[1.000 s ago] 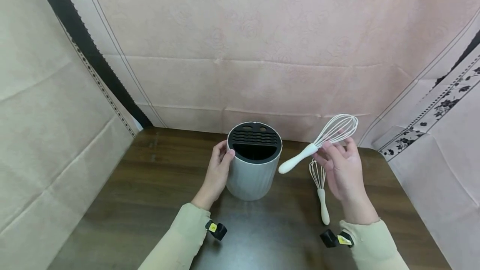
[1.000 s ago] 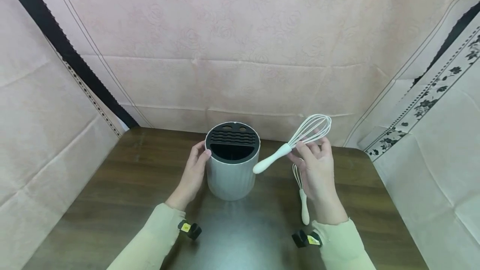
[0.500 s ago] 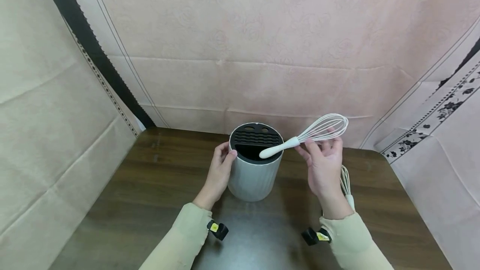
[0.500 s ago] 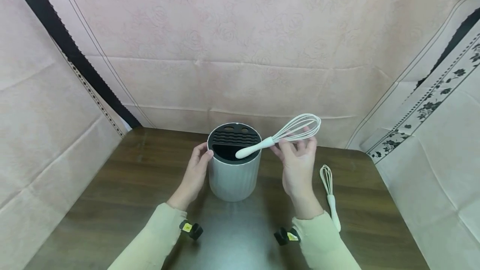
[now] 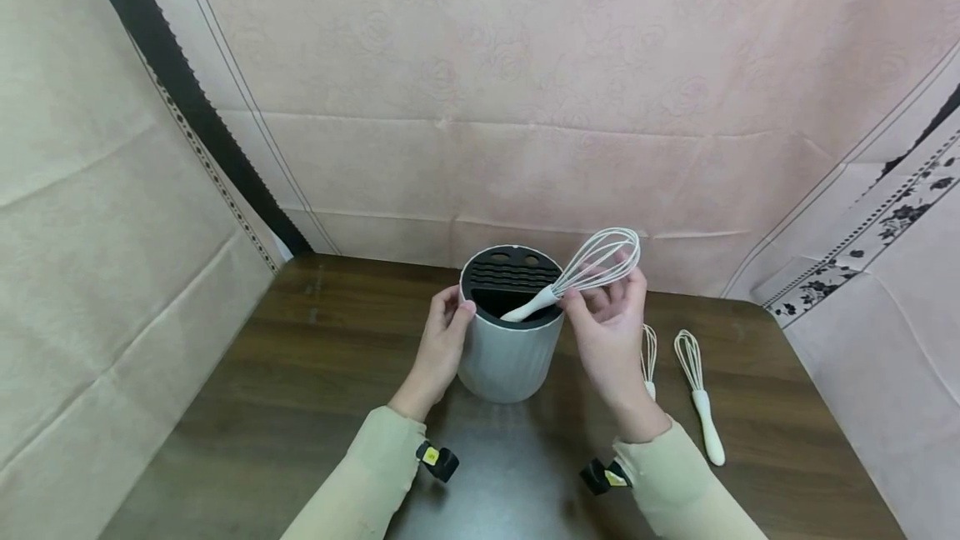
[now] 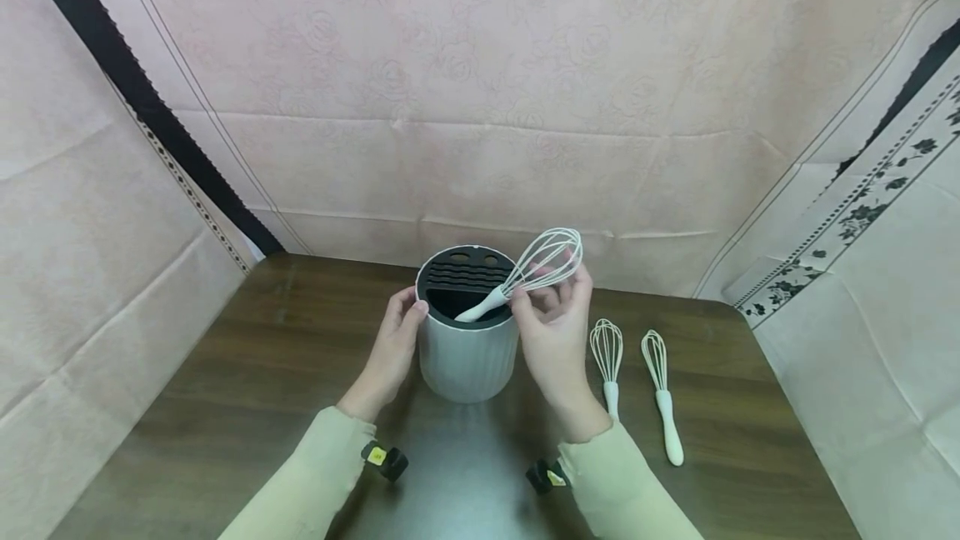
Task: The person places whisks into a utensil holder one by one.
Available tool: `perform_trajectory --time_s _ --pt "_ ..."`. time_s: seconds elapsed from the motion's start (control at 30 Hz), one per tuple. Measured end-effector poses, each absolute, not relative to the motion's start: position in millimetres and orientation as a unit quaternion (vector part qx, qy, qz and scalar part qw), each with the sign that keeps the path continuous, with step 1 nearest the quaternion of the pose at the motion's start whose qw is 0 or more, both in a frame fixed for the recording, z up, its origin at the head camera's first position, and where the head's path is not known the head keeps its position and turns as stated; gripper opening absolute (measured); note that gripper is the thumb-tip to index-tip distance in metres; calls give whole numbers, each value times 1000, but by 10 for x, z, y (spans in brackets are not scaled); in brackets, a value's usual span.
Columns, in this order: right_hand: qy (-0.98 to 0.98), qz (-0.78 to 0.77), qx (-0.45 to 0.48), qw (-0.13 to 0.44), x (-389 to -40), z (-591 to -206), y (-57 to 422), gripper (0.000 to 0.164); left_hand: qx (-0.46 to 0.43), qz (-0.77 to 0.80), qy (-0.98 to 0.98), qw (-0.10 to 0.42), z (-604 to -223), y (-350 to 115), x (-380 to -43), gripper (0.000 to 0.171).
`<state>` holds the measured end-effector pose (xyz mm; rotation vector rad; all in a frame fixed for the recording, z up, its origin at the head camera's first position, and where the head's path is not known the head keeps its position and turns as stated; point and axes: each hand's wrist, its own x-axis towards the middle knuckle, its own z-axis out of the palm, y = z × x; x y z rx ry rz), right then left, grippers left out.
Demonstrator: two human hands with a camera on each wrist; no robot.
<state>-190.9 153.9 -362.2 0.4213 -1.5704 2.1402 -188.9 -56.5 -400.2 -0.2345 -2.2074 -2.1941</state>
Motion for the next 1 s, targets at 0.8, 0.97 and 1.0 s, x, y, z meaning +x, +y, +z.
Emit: perform_trajectory --time_s 0.8,0.97,1.0 --pt "-655 701 184 214 -1860 -3669 1432 81 -76 -699 -711 6 -4012 -573 -1910 50" --pt "-669 686 195 211 -1773 -3548 1370 80 -73 -697 -713 4 -4007 -577 -1909 51" --pt "-672 682 196 213 -1758 -3525 1357 80 -73 -696 -714 5 -4004 -578 -1910 51"
